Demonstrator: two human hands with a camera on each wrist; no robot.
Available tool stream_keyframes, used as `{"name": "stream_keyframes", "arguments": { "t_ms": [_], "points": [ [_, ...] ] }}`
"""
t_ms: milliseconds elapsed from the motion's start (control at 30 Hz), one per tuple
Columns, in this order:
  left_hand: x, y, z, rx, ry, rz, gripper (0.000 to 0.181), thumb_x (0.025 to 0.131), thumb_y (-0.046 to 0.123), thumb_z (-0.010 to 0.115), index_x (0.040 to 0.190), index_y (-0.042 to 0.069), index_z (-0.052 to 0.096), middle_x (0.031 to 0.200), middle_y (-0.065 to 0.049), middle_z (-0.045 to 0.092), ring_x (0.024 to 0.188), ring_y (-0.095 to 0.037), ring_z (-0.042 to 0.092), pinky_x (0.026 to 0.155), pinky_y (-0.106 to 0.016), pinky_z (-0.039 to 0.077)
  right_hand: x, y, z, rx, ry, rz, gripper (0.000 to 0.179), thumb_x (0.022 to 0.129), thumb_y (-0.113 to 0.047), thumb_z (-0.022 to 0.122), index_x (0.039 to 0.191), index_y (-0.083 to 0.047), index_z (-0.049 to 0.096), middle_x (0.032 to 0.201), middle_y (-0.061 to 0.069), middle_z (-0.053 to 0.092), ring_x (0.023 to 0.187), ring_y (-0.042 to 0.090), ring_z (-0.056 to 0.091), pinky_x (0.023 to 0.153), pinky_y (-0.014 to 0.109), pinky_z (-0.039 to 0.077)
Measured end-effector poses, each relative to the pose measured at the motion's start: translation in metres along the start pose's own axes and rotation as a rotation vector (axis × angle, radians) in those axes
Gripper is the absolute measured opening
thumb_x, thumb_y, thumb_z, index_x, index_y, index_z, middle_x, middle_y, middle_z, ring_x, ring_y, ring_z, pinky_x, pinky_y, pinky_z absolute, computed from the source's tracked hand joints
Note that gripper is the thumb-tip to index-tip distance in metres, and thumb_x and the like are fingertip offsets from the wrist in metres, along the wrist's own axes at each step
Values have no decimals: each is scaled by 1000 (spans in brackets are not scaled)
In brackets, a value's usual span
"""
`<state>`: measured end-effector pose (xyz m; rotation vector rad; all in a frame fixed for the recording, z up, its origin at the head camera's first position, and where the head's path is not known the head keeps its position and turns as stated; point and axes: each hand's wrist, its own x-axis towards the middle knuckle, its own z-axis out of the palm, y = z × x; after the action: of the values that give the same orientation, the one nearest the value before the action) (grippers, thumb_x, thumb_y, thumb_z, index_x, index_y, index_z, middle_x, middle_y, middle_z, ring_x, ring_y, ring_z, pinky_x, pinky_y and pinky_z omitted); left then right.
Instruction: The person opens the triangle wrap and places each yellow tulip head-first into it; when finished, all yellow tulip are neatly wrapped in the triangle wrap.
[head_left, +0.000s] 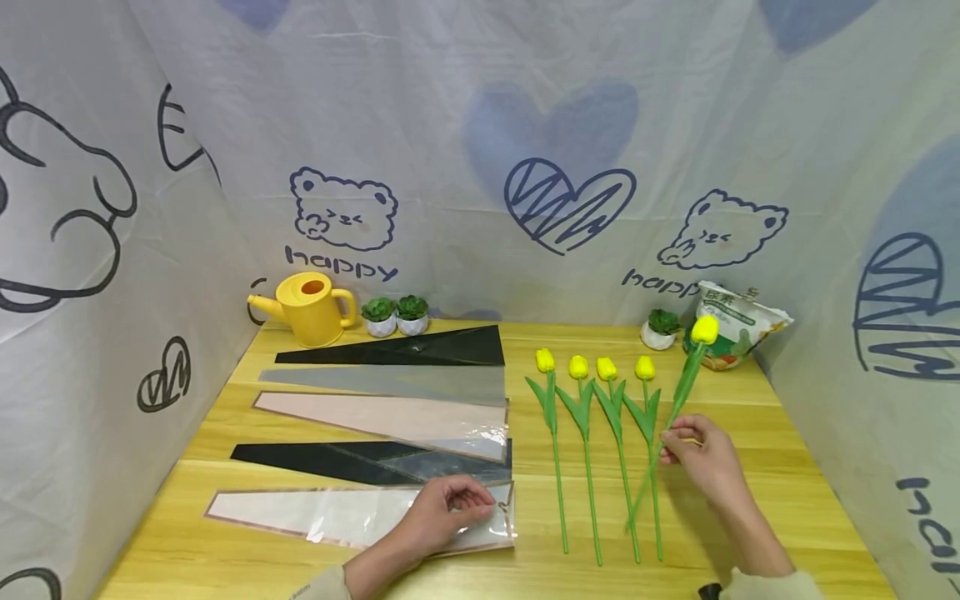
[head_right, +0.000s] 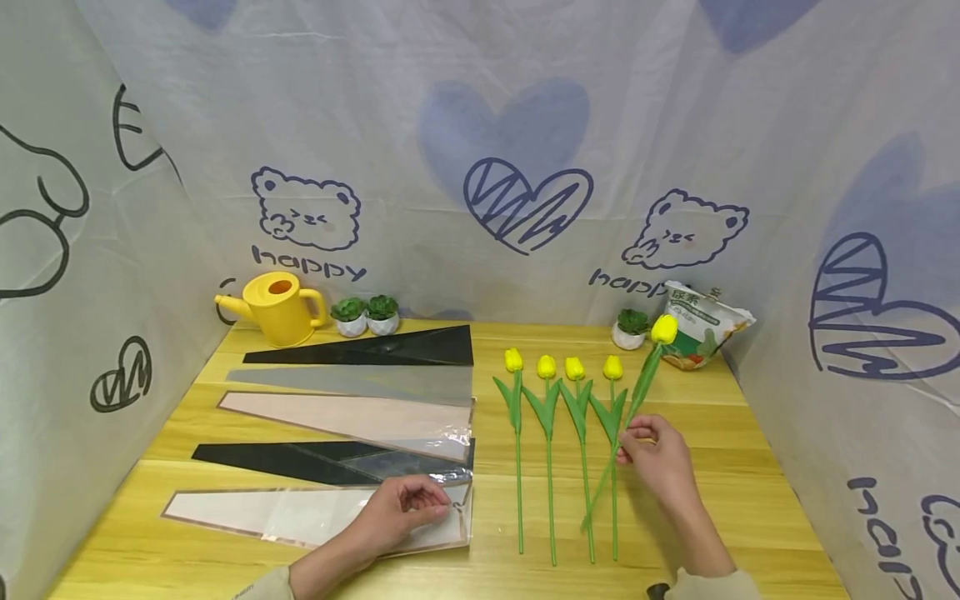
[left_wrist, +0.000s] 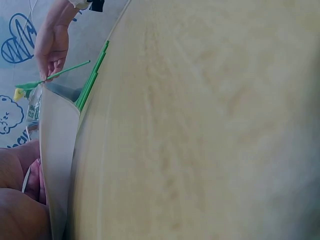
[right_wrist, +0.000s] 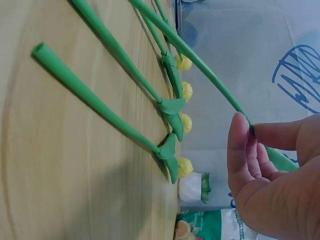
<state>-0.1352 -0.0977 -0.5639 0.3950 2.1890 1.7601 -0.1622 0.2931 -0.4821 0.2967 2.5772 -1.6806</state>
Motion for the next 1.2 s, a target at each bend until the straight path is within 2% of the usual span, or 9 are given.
{"name": "stream_keyframes", "arguments": {
  "t_ms": [267,533,700,933,1200],
  "points": [
    [0,0,0,-7,1,-3,10,89,14,82,97,11,78,90,-6,74,78,-7,64,72,-19,52,-6,-3,4,73,9,-7,31,103,-6,61,126,12,48,100,11,68,81,13,72,83,36,63],
    [0,-1,1,-4,4,0,10,89,14,82,97,11,78,90,-5,73,78,-6,64,72,-19,52,-13,-5,15,161,4,-14,22,101,-3,64,113,13,54,90,7,70,79,13,74,80,31,63],
    [0,0,1,-8,6,1,10,88,14,82,97,10,78,90,-6,73,78,-7,64,72,-19,52,-18,-7,23,200,-20,4,24,101,-5,65,113,13,55,90,7,72,82,14,76,82,30,63],
    [0,0,0,-19,7,2,10,89,14,82,97,10,78,92,-7,73,79,-7,64,73,-19,52,-29,-9,38,218,-39,-12,26,104,-6,62,118,14,56,96,14,75,88,22,78,84,31,62],
    [1,0,0,-39,19,-6,12,89,15,82,98,9,78,92,-8,73,79,-7,64,72,-19,52,-45,-11,57,266,-51,3,25,104,-8,62,118,12,59,101,15,77,89,20,77,84,31,62]
  ]
}}
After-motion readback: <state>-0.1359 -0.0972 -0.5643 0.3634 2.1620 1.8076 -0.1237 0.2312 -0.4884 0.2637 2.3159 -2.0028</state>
